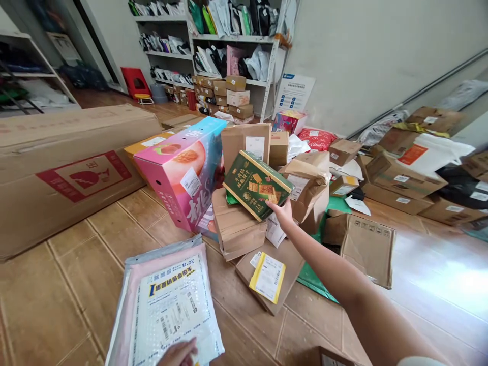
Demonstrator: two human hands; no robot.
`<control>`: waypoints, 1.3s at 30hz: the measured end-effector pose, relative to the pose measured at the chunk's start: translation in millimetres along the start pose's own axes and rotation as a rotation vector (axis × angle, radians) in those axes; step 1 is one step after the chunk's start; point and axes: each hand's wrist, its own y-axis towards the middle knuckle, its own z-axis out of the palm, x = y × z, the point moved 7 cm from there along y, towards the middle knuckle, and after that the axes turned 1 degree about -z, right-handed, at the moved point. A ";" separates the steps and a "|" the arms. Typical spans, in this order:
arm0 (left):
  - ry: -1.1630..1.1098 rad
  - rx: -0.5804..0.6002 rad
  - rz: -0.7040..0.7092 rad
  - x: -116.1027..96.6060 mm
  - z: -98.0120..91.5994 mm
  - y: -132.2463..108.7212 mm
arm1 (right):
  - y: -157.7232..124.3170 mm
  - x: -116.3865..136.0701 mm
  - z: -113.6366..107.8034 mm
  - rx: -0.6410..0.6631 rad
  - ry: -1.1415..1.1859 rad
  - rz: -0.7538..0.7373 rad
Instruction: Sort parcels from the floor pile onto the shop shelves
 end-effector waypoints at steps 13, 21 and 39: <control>1.048 -0.661 1.074 -455.2 59.4 -21.3 | -103.6 -36.6 -251.8 0.413 -0.226 0.527; 1.146 -0.780 0.943 -537.0 98.4 -7.7 | -94.7 -103.4 -266.6 0.320 -0.757 0.257; 0.159 -1.074 1.087 -584.0 -53.2 -264.9 | -83.5 20.2 -62.2 0.608 0.093 0.047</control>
